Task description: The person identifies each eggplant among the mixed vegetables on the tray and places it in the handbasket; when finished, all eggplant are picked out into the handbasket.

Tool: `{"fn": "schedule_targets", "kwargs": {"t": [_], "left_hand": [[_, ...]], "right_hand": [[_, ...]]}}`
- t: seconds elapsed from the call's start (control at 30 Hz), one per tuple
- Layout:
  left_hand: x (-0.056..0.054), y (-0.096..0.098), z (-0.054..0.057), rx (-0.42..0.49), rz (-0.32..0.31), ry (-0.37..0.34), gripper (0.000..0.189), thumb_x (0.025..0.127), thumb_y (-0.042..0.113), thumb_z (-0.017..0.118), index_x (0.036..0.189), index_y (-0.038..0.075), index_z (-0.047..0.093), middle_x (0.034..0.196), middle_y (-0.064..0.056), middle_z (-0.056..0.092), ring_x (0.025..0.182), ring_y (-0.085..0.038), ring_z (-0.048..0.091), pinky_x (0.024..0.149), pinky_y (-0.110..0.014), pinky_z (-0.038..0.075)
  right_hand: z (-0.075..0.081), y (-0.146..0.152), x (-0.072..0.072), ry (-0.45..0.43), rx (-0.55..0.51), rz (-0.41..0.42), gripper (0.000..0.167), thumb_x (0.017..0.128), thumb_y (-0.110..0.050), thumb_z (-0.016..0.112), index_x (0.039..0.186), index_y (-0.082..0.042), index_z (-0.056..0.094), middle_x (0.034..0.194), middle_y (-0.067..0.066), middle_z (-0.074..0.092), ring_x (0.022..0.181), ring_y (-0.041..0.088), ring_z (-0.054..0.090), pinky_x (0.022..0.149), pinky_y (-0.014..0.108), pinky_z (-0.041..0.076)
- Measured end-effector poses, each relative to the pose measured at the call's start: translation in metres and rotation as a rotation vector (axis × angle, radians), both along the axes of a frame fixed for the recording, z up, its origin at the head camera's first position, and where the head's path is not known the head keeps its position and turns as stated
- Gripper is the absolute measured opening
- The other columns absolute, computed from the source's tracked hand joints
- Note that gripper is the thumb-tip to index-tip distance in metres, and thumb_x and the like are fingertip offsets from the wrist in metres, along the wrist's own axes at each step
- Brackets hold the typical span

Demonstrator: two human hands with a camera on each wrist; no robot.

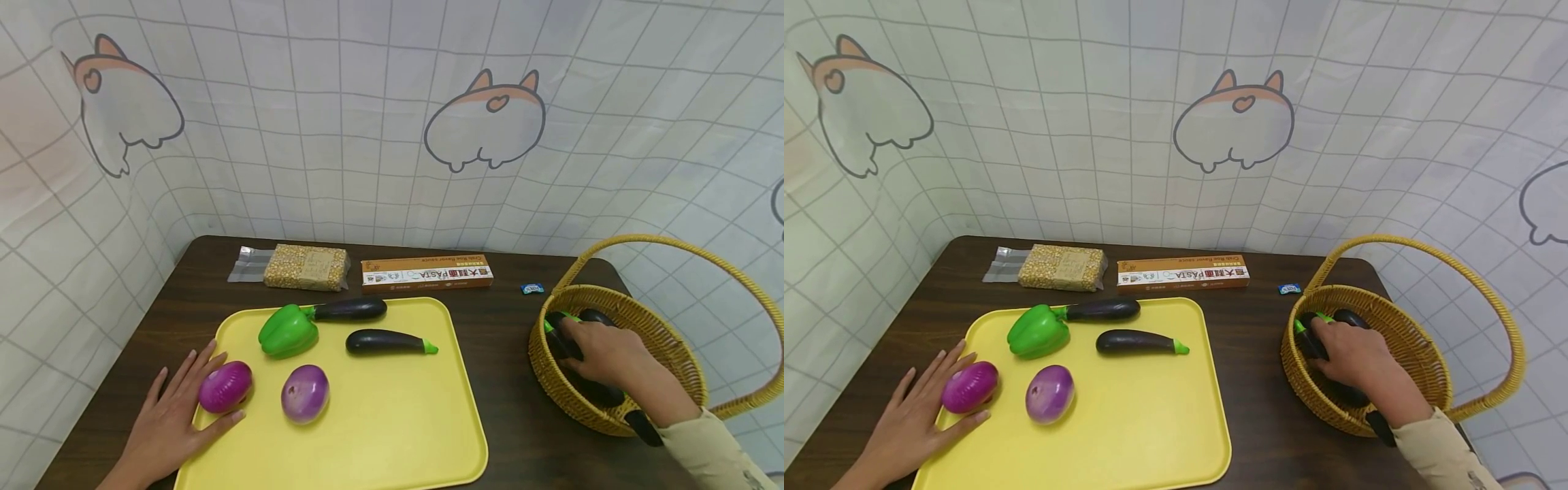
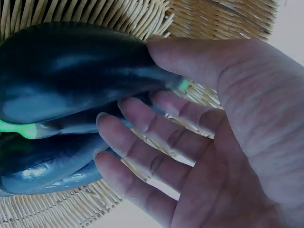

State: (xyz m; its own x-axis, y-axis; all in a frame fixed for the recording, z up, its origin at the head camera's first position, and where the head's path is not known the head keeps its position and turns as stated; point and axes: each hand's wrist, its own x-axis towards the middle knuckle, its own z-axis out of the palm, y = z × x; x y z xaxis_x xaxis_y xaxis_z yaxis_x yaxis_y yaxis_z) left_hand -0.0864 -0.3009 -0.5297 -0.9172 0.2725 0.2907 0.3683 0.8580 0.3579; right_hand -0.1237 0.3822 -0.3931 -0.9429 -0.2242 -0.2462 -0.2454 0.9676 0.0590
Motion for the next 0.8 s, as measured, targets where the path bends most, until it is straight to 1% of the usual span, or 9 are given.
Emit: {"fn": "schedule_targets", "kwargs": {"t": [0.1, 0.23, 0.37, 0.5, 0.63, 0.73, 0.8], "left_hand": [[0.0, 0.0, 0.0, -0.002, 0.001, -0.002, 0.098, 0.085, 0.057, 0.081, 0.165, 0.021, 0.038, 0.175, -0.004, 0.02, 0.159, -0.037, 0.016, 0.124, -0.059, -0.008], [0.0, 0.001, 0.001, -0.006, 0.003, -0.004, 0.098, 0.085, 0.058, 0.081, 0.165, 0.02, 0.037, 0.175, -0.004, 0.019, 0.159, -0.037, 0.016, 0.124, -0.059, -0.008], [0.001, 0.0, 0.001, -0.004, 0.001, -0.003, 0.098, 0.085, 0.057, 0.081, 0.165, 0.02, 0.037, 0.175, -0.004, 0.019, 0.159, -0.037, 0.016, 0.124, -0.059, -0.008], [0.0, 0.0, 0.001, 0.007, -0.008, 0.004, 0.098, 0.085, 0.056, 0.082, 0.165, 0.02, 0.038, 0.175, -0.004, 0.02, 0.159, -0.036, 0.017, 0.125, -0.058, -0.007], [0.0, 0.001, 0.002, 0.015, -0.014, 0.007, 0.098, 0.084, 0.055, 0.083, 0.164, 0.019, 0.039, 0.175, -0.004, 0.021, 0.158, -0.037, 0.018, 0.125, -0.059, -0.006], [0.001, 0.001, 0.002, 0.015, -0.012, 0.005, 0.098, 0.085, 0.055, 0.083, 0.164, 0.019, 0.039, 0.175, -0.004, 0.021, 0.159, -0.037, 0.018, 0.125, -0.059, -0.006], [0.001, 0.001, 0.002, 0.013, -0.008, 0.003, 0.098, 0.085, 0.055, 0.083, 0.164, 0.019, 0.039, 0.175, -0.004, 0.021, 0.159, -0.036, 0.018, 0.125, -0.059, -0.007]], "right_hand": [[-0.001, 0.001, -0.001, 0.001, -0.009, -0.012, 0.045, 0.084, -0.038, 0.09, 0.11, -0.013, 0.062, 0.09, 0.003, 0.067, 0.072, 0.021, 0.064, 0.047, 0.045, 0.047], [-0.002, 0.002, -0.001, 0.008, -0.005, -0.02, 0.045, 0.083, -0.038, 0.091, 0.106, -0.013, 0.062, 0.092, 0.003, 0.068, 0.072, 0.021, 0.064, 0.047, 0.045, 0.048], [-0.002, 0.002, 0.0, 0.007, -0.003, -0.011, 0.042, 0.085, -0.039, 0.089, 0.103, -0.014, 0.061, 0.09, 0.002, 0.066, 0.071, 0.02, 0.063, 0.047, 0.044, 0.047], [-0.001, 0.001, 0.001, 0.018, 0.001, -0.005, 0.038, 0.089, -0.039, 0.086, 0.104, -0.013, 0.062, 0.088, 0.001, 0.066, 0.069, 0.019, 0.062, 0.045, 0.041, 0.046], [0.005, -0.002, 0.003, 0.066, -0.013, 0.005, 0.032, 0.094, -0.035, 0.081, 0.106, -0.011, 0.064, 0.09, 0.0, 0.067, 0.066, 0.015, 0.059, 0.045, 0.039, 0.045], [0.013, -0.008, 0.004, 0.116, -0.039, 0.02, 0.025, 0.096, -0.03, 0.08, 0.102, -0.012, 0.063, 0.084, -0.004, 0.065, 0.06, 0.011, 0.053, 0.043, 0.037, 0.043], [0.018, -0.013, 0.005, 0.151, -0.056, 0.039, 0.021, 0.096, -0.026, 0.079, 0.098, -0.013, 0.062, 0.078, -0.007, 0.06, 0.056, 0.01, 0.048, 0.043, 0.035, 0.04]]}}
